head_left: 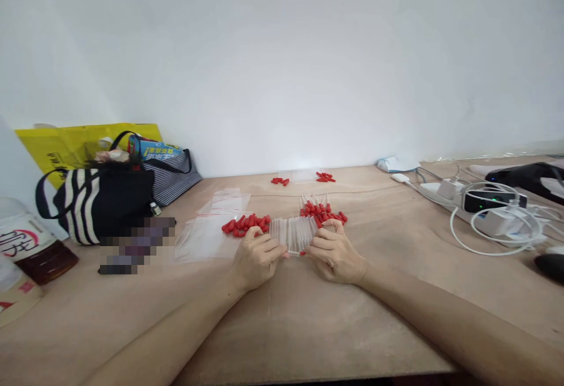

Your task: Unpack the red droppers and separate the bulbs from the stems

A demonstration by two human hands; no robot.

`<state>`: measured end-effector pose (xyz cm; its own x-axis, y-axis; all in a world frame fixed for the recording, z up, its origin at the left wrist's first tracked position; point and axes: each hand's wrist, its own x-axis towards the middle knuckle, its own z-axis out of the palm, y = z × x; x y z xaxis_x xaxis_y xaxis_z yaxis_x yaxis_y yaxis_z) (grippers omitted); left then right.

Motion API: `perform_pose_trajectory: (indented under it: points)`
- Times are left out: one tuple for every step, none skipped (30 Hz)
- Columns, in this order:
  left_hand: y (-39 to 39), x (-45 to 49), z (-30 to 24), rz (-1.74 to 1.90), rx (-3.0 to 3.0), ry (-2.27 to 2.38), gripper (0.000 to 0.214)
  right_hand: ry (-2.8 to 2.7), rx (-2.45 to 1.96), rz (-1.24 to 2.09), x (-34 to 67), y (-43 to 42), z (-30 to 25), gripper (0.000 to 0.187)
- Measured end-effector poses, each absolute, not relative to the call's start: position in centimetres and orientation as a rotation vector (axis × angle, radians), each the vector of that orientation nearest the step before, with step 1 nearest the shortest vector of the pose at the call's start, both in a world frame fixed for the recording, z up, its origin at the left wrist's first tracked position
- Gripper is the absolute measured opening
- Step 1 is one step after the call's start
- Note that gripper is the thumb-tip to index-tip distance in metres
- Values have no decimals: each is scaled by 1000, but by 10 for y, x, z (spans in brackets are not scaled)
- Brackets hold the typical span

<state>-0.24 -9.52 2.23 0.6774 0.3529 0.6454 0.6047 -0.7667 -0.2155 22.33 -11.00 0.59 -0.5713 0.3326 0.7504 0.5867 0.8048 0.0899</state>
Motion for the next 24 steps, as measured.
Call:
perform_pose_trajectory:
  points:
    - [-94, -7, 23, -867, -2473, -823, 22, -2156, -743, -386, 228, -108, 7, 15]
    - [-92, -12, 23, -909, -2467, -921, 22, -2058, -834, -332, 233, -105, 7, 16]
    - [-91, -16, 24, -946, -2463, -1033, 23, -1915, -940, -268, 239, -102, 8, 16]
    - [-89, -18, 24, -969, -2464, -1140, 24, -1749, -1031, -201, 244, -97, 9, 17]
    - [-88, -19, 24, -975, -2471, -1232, 25, -1624, -1083, -132, 249, -91, 9, 17]
    - [-86, -19, 23, -966, -2486, -1301, 26, -1538, -1103, -71, 254, -85, 9, 18]
    - [-85, -17, 22, -951, -2506, -1350, 27, -1491, -1118, -21, 258, -80, 8, 18]
    - [-84, -14, 21, -937, -2526, -1384, 29, -1476, -1138, 16, 261, -74, 7, 19]
    - [-82, -12, 20, -927, -2548, -1410, 32, -1474, -1171, 50, 265, -69, 6, 20]
    - [-81, -9, 18, -915, -2576, -1429, 36, -1465, -1224, 81, 268, -64, 4, 21]
    - [-80, -6, 16, -903, -2604, -1446, 41, -1451, -1296, 122, 272, -60, 1, 22]
    - [-79, -4, 14, -896, -2626, -1463, 44, -1428, -1376, 173, 276, -56, -1, 24]
    - [-77, -3, 12, -899, -2637, -1483, 47, -1403, -1450, 224, 279, -53, -3, 25]
    - [-75, -1, 10, -910, -2637, -1505, 49, -1384, -1510, 268, 283, -51, -5, 26]
    - [-74, 0, 9, -926, -2631, -1523, 50, -1370, -1550, 299, 286, -49, -6, 27]
    - [-72, 1, 8, -941, -2624, -1534, 51, -1362, -1574, 315, 290, -47, -8, 28]
    - [-70, 3, 7, -951, -2622, -1535, 52, -1356, -1595, 317, 292, -47, -8, 28]
    - [-68, 4, 7, -953, -2625, -1531, 52, -1349, -1620, 312, 294, -46, -9, 28]
    - [-66, 6, 7, -951, -2628, -1531, 51, -1345, -1656, 312, 296, -46, -9, 29]
    - [-65, 7, 7, -949, -2627, -1538, 49, -1346, -1698, 315, 297, -47, -10, 29]
    - [-63, 9, 8, -952, -2624, -1547, 47, -1354, -1742, 318, 297, -47, -10, 28]
    - [-63, 11, 8, -960, -2620, -1555, 45, -1369, -1783, 319, 297, -48, -10, 27]
    - [-62, 13, 9, -972, -2620, -1557, 43, -1390, -1818, 316, 297, -49, -9, 24]
    - [-62, 14, 10, -984, -2623, -1554, 41, -1412, -1851, 308, 296, -50, -9, 22]
